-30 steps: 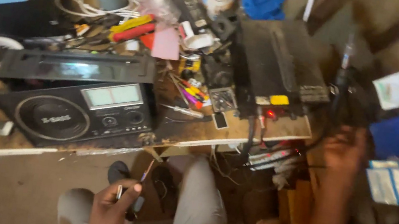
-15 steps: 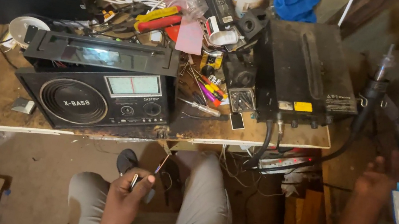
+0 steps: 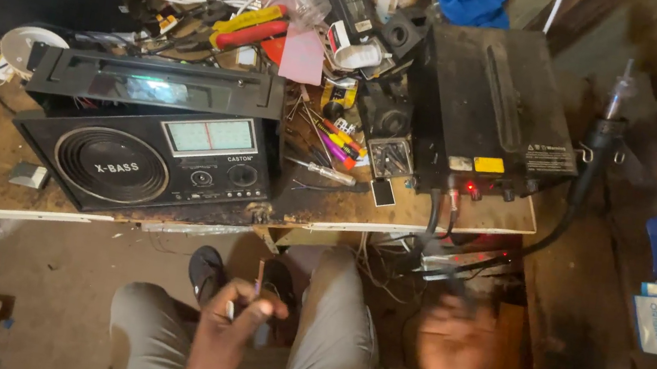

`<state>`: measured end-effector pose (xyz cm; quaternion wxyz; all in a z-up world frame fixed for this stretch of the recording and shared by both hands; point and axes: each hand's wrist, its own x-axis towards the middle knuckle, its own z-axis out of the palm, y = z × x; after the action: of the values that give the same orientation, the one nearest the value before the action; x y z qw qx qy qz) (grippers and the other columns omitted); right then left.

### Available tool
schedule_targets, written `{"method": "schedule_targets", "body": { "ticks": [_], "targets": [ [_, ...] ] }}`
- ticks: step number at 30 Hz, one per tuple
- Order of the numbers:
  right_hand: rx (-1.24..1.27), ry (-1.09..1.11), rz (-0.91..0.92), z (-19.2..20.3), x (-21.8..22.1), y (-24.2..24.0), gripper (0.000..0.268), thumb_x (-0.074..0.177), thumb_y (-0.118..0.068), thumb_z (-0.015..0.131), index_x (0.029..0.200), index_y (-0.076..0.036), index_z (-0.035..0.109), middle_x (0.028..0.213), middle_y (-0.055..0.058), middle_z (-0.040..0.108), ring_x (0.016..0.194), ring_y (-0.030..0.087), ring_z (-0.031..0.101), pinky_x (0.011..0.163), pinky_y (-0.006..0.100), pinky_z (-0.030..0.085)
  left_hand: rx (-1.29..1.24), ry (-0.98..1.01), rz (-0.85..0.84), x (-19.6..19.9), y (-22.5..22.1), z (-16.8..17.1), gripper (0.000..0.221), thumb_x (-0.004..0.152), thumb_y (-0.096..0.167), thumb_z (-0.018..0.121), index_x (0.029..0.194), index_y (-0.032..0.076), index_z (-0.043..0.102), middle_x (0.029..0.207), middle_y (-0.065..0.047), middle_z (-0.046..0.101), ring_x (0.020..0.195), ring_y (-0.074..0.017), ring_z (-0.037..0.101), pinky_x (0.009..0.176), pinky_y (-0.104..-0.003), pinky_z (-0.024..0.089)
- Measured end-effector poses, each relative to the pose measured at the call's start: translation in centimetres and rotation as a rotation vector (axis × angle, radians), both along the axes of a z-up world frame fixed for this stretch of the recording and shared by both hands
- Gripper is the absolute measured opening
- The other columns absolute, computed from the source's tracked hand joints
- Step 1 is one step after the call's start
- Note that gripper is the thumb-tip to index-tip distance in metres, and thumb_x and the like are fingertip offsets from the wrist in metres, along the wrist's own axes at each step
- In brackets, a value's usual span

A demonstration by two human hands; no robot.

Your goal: Repairing a radio by stripping wires and soldering them to the internal circuitry on a workbench.

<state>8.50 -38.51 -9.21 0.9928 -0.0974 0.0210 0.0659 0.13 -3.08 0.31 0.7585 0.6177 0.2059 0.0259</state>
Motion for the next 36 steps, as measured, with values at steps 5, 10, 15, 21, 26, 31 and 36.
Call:
{"method": "schedule_targets", "body": {
  "ticks": [5,10,15,21,26,31,36],
  "targets": [
    [-0.17,0.106,0.127,2.0,-2.9,13.6,0.046,0.089,-0.017,0.079,0.133,-0.012,0.066,0.124,0.025,0.072,0.099,0.027,0.069,0.082,0.033,0.058,0.101,-0.311,0.112,-0.5,-2.5,-2.0,0.022,0.088,0.001,0.066,0.082,0.015,0.051,0.079,-0.009,0.079,0.076,-0.0166,0.072,0.074,-0.033,0.054],
    [-0.219,0.426,0.316,0.9,-6.8,18.7,0.035,0.096,-0.018,0.066,0.131,-0.021,0.069,0.126,0.023,0.075,0.072,0.025,0.068,0.053,0.029,0.053,0.307,-0.338,0.212,-1.2,-3.2,-1.3,0.014,0.091,0.009,0.071,0.08,0.012,0.062,0.073,0.0,0.067,0.067,-0.01,0.059,0.062,-0.028,0.048],
    [-0.091,0.361,0.42,-1.8,-9.4,18.8,0.039,0.102,-0.014,0.064,0.14,-0.023,0.064,0.108,0.013,0.072,0.073,0.023,0.07,0.05,0.032,0.056,0.549,-0.306,0.188,-1.1,-2.8,-1.2,0.015,0.088,0.023,0.084,0.093,0.01,0.082,0.088,-0.003,0.08,0.081,-0.0146,0.073,0.078,-0.029,0.057],
    [-0.069,0.341,0.393,-1.3,-10.1,18.4,0.039,0.098,-0.008,0.069,0.134,-0.022,0.07,0.095,0.001,0.065,0.067,0.013,0.06,0.048,0.028,0.046,0.488,-0.294,0.005,-0.6,-3.1,-1.1,0.016,0.088,0.022,0.084,0.086,0.007,0.084,0.082,-0.003,0.073,0.077,-0.0113,0.071,0.071,-0.026,0.054],
    [-0.131,0.54,0.525,-1.9,-12.2,18.8,0.015,0.088,-0.016,0.08,0.091,-0.01,0.067,0.062,0.001,0.056,0.05,0.01,0.051,0.041,0.023,0.034,0.28,-0.026,0.051,0.3,-3.3,0.1,0.027,0.083,0.015,0.084,0.107,0.005,0.09,0.108,-0.005,0.09,0.102,-0.0087,0.077,0.092,-0.026,0.059],
    [-0.382,0.404,0.748,2.5,-11.7,14.4,0.024,0.097,-0.025,0.08,0.109,-0.015,0.062,0.084,0.002,0.057,0.064,0.011,0.056,0.053,0.024,0.04,0.562,0.057,-0.031,0.1,0.4,-1.7,0.016,0.085,0.028,0.085,0.097,0.017,0.09,0.084,0.007,0.081,0.084,-0.002,0.057,0.073,-0.026,0.052],
    [-0.793,0.43,0.201,2.3,-9.4,5.6,0.026,0.082,-0.023,0.083,0.096,-0.016,0.061,0.085,-0.001,0.062,0.058,0.006,0.05,0.046,0.023,0.036,0.931,0.594,-0.178,0.1,0.6,1.6,0.039,0.088,0.058,0.081,0.108,0.025,0.089,0.099,-0.004,0.084,0.094,-0.0203,0.074,0.083,-0.037,0.053]
  ]
}}
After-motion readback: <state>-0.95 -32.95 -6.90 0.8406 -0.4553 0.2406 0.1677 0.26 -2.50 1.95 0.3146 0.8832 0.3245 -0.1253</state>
